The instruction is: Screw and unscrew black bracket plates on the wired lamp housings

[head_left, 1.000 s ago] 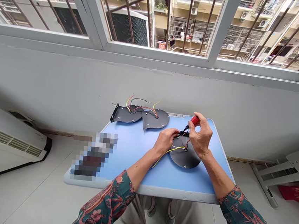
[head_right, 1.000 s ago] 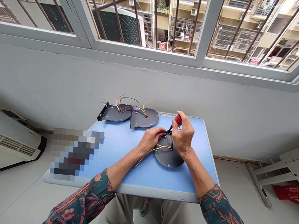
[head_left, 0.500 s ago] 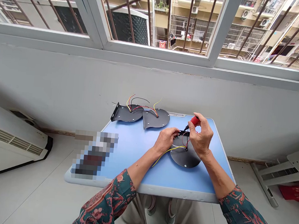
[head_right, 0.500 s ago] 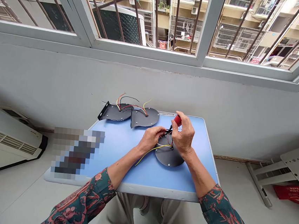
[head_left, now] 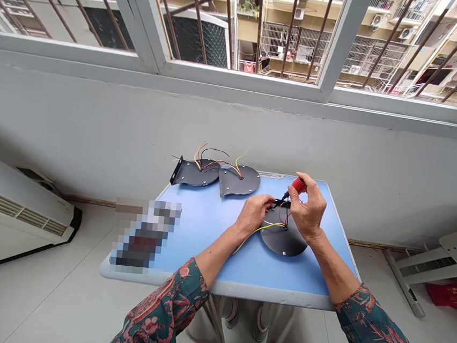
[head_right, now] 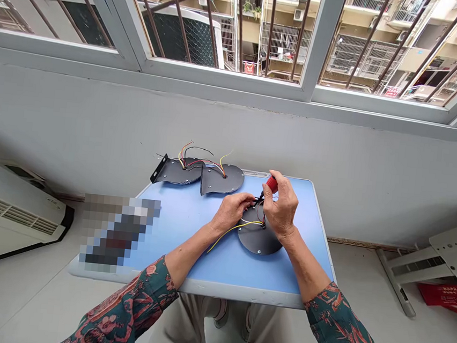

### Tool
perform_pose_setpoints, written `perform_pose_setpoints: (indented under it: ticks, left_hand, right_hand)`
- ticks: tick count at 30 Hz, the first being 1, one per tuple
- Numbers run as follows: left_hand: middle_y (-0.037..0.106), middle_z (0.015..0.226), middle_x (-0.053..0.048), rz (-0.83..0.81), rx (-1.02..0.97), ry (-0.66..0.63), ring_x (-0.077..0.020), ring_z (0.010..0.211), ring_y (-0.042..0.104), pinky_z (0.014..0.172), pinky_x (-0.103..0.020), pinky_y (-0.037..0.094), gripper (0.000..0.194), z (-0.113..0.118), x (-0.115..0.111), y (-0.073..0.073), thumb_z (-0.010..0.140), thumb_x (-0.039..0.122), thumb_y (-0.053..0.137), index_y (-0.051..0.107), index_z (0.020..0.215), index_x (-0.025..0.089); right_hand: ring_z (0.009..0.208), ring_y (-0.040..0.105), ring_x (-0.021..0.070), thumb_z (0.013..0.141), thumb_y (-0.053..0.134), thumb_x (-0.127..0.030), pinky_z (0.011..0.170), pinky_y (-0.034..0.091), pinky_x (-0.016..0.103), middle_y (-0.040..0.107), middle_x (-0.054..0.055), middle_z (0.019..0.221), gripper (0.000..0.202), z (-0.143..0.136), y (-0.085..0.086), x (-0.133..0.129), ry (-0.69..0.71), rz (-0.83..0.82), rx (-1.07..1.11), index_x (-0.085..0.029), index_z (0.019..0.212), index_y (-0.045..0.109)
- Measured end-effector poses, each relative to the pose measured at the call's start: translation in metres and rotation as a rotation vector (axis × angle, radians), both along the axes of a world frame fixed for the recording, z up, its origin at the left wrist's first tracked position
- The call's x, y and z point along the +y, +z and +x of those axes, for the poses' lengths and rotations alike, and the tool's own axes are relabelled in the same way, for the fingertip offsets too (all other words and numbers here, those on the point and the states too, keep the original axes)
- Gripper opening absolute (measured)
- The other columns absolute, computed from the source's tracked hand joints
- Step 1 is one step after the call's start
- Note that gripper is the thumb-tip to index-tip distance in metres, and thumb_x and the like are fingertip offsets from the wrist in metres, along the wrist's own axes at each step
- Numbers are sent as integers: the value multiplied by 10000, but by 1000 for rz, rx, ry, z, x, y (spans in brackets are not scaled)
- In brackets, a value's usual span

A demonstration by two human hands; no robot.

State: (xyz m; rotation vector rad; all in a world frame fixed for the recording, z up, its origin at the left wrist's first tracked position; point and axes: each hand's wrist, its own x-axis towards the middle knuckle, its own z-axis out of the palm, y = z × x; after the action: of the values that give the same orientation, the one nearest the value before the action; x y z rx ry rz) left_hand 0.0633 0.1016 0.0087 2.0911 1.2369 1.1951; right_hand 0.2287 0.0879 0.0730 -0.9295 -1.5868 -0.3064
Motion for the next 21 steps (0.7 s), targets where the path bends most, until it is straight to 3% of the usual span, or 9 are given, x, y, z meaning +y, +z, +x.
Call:
perform_pose_setpoints:
  ticks: [8,16,21]
  left_hand:
    - [787,897,-24,6,-7,-3,-141,765,716,767,-238,581,270,0,0,0,915,25,565,745,1029,190]
    - [786,899,-20,0,2,-5,-143,768,717,764,-241,584,276,-1,0,1,916,32,557,745,1028,200]
    - [791,915,-22,-4,1,-8,-144,781,728,755,-235,587,295,-1,0,2,904,5,557,744,1029,197]
  right_hand:
    - [751,688,165,995,617,-219,749,611,330,754,28,967,268,1,2,1,73,-2,-15,-242,1262,627]
    - [934,738,184,982,580,-190,801,624,349,767,45,1095,311,4,10,3,273,-171,-42,-260,1282,621]
    - [903,741,175,913,585,-155,823,616,342,773,24,1047,327,11,16,7,309,-305,35,-254,1222,625]
